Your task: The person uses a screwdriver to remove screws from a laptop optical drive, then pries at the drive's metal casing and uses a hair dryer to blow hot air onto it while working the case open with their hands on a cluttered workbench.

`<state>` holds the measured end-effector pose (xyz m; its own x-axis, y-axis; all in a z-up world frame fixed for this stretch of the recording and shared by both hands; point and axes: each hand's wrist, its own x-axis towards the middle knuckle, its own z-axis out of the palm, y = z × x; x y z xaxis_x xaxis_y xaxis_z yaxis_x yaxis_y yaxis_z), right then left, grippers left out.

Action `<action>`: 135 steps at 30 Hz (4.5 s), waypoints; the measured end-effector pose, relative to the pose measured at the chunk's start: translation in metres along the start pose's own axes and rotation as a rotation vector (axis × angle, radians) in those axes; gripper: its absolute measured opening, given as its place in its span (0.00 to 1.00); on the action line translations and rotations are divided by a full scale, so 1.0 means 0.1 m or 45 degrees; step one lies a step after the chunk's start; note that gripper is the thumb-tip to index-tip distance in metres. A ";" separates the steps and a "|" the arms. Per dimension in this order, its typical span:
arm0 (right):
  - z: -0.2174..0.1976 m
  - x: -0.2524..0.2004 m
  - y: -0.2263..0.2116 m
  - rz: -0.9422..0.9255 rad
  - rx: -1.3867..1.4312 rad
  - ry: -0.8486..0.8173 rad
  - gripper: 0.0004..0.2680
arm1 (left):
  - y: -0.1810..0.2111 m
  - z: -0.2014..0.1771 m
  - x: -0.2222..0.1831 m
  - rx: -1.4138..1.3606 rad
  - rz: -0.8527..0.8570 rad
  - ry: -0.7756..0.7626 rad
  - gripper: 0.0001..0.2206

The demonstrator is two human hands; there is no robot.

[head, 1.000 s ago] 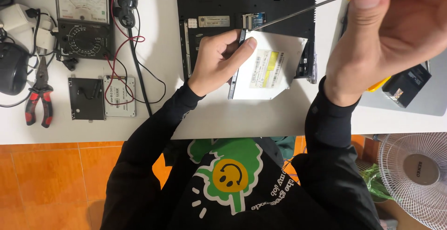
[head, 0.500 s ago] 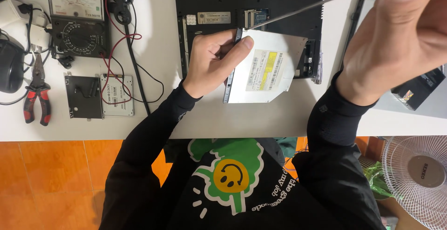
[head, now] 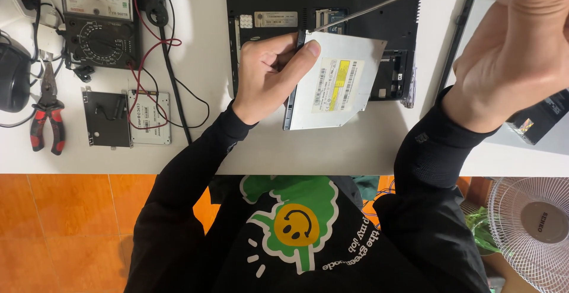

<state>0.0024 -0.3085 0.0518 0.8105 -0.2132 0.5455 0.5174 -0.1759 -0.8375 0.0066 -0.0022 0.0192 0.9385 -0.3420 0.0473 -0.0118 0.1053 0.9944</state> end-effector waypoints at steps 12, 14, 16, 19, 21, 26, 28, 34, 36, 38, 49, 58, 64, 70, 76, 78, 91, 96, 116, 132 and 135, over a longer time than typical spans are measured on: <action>0.08 0.15 0.00 -0.248 -0.170 -0.303 0.08 | 0.01 0.00 0.01 -0.038 -0.008 0.028 0.12; -0.09 0.15 0.15 -0.213 -0.172 -0.286 0.08 | 0.01 -0.01 0.01 -0.028 -0.009 0.026 0.12; -0.23 0.15 0.28 -0.180 -0.172 -0.267 0.08 | 0.01 -0.01 0.01 -0.016 -0.006 0.021 0.12; -0.30 0.11 0.34 0.001 0.202 -0.276 0.12 | 0.02 0.00 0.00 0.030 0.012 0.025 0.12; -0.20 0.11 0.26 0.028 0.279 -0.201 0.09 | 0.01 0.00 -0.01 0.027 0.040 0.028 0.12; -0.10 0.13 0.22 -0.140 -0.011 -0.240 0.09 | 0.00 -0.01 0.01 0.043 0.019 0.037 0.12; 0.09 0.20 0.10 -0.180 0.025 -0.271 0.09 | 0.01 -0.01 0.02 0.076 0.035 0.040 0.12; 0.70 0.42 -0.39 -0.173 0.109 -0.162 0.05 | 0.03 -0.01 0.05 0.020 0.083 0.002 0.12; 0.73 0.41 -0.45 -0.187 0.295 -0.124 0.07 | 0.03 -0.01 0.06 -0.084 -0.003 -0.008 0.11; 0.57 0.38 -0.41 -0.210 0.098 -0.173 0.09 | -0.10 -0.05 0.11 -0.140 -0.022 0.014 0.11; 1.13 0.03 -0.75 -0.216 -1.080 -1.014 0.44 | -0.17 -0.30 0.28 -0.566 -0.181 0.156 0.17; 1.22 -0.08 -0.67 -0.165 -1.099 -1.127 0.47 | -0.14 -0.27 0.26 -0.601 -0.260 0.060 0.15; 1.26 0.04 -0.74 -0.172 -0.972 -0.973 0.45 | -0.35 -0.23 0.20 -1.151 -0.335 -0.293 0.31; 1.31 0.01 -0.69 -0.210 -0.906 -1.011 0.43 | -0.22 -0.13 0.12 -1.475 -0.386 -0.445 0.36; 1.29 0.03 -0.68 -0.216 -0.923 -1.024 0.44 | -0.25 -0.09 0.11 -1.322 -0.303 -0.370 0.35; 1.28 0.02 -0.66 -0.256 -0.899 -1.009 0.44 | -0.38 -0.09 0.10 -1.310 -0.301 -0.314 0.34; 1.05 0.14 -0.62 -0.255 -0.829 -1.109 0.21 | -0.11 -0.25 0.27 -1.477 -0.580 -0.244 0.50; 1.07 0.19 -0.68 -0.249 -0.877 -1.146 0.13 | -0.19 -0.26 0.26 -1.483 -0.605 -0.292 0.55; 0.96 0.17 -0.55 0.104 -0.756 -0.785 0.07 | -0.23 -0.20 0.19 0.089 -0.069 -0.009 0.68; 1.00 0.13 -0.61 0.247 -0.682 -0.905 0.06 | -0.11 -0.08 0.13 0.824 0.522 0.145 0.63; 0.98 0.18 -0.66 0.236 -0.747 -0.987 0.06 | -0.12 -0.10 0.14 0.829 0.543 0.070 0.59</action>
<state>0.0096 -0.2064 0.1139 0.9288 0.3658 0.0598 0.3158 -0.6964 -0.6445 0.0228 0.0008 0.0072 0.8229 -0.3464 0.4505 -0.5598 -0.3581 0.7473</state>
